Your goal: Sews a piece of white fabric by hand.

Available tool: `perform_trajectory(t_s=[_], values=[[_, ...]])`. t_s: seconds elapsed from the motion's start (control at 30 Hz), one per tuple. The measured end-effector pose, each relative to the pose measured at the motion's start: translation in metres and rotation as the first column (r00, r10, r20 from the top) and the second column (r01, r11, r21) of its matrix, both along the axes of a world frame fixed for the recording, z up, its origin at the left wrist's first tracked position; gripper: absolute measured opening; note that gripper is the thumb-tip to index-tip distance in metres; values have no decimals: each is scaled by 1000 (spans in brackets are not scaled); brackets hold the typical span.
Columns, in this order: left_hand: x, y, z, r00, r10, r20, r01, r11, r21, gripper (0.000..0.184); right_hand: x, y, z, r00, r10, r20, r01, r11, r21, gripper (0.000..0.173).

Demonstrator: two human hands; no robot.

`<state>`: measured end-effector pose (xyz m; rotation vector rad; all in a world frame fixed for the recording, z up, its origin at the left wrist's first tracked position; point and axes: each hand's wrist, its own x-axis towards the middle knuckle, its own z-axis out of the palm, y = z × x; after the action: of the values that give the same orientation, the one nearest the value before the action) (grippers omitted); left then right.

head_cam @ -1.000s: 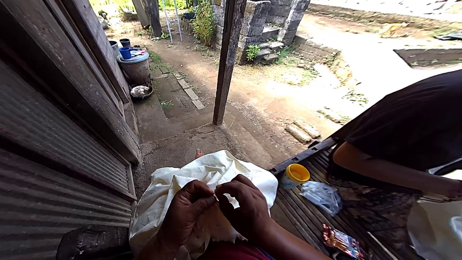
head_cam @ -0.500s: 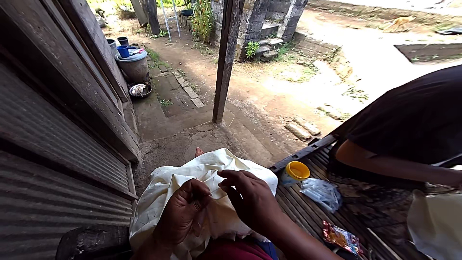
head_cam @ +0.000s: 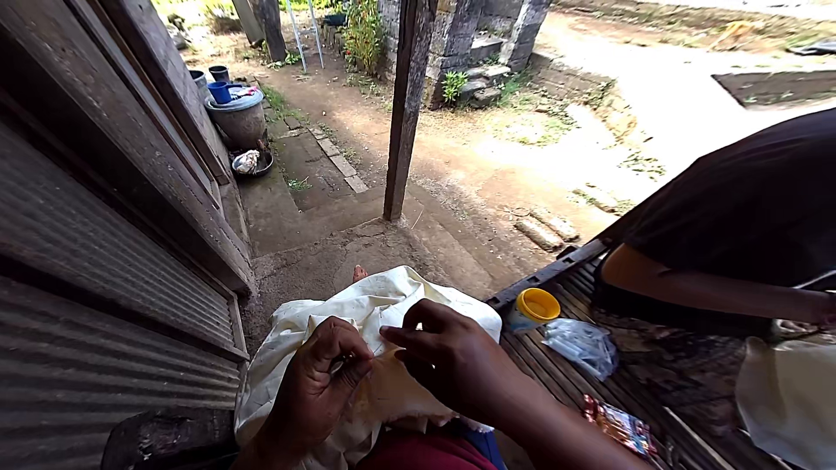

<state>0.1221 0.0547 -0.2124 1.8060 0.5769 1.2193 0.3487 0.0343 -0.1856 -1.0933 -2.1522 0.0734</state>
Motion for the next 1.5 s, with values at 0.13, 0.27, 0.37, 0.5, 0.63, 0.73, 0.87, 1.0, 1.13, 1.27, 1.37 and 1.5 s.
perform_trajectory(t_s=[0.13, 0.27, 0.37, 0.5, 0.63, 0.73, 0.87, 1.0, 1.13, 1.27, 1.37, 1.5], values=[[-1, 5, 15, 927, 267, -263, -185, 936, 298, 29, -1, 4, 16, 998, -64, -4, 64, 988, 141, 15], [1, 4, 55, 822, 511, -251, -294, 758, 583, 23, 3, -7, 59, 999, -44, -12, 46, 977, 209, 17], [-4, 8, 68, 931, 277, -240, -169, 906, 388, 29, 4, -4, 62, 996, -80, 30, 72, 976, 206, 17], [0, 14, 45, 919, 198, -340, -105, 956, 274, 33, 6, 3, 39, 989, -115, 97, 104, 988, 115, 14], [9, 9, 29, 817, 361, -450, -230, 919, 320, 44, 5, 1, 25, 982, -131, 138, 122, 990, 74, 11], [12, 9, 28, 775, 421, -472, -264, 894, 363, 28, 3, -1, 26, 973, -161, 165, 151, 986, 69, 9], [14, 7, 28, 774, 436, -458, -278, 885, 372, 22, -4, -4, 27, 971, -189, 149, 173, 979, 110, 16], [14, 5, 29, 789, 425, -444, -274, 890, 366, 20, -10, -5, 28, 977, -177, 121, 159, 976, 148, 12], [13, 4, 27, 719, 461, -520, -225, 863, 453, 17, -14, -3, 26, 980, -169, 104, 149, 973, 178, 13], [12, 7, 27, 764, 395, -510, -173, 887, 428, 46, -12, -3, 28, 988, -130, 86, 116, 981, 157, 12], [14, 11, 28, 932, 14, -362, 54, 983, 177, 67, -10, -4, 28, 998, -54, 21, 51, 994, 97, 10], [16, 17, 23, 885, -459, -78, 444, 883, -154, 48, -1, -4, 30, 995, 35, -95, -36, 999, -18, 9]])
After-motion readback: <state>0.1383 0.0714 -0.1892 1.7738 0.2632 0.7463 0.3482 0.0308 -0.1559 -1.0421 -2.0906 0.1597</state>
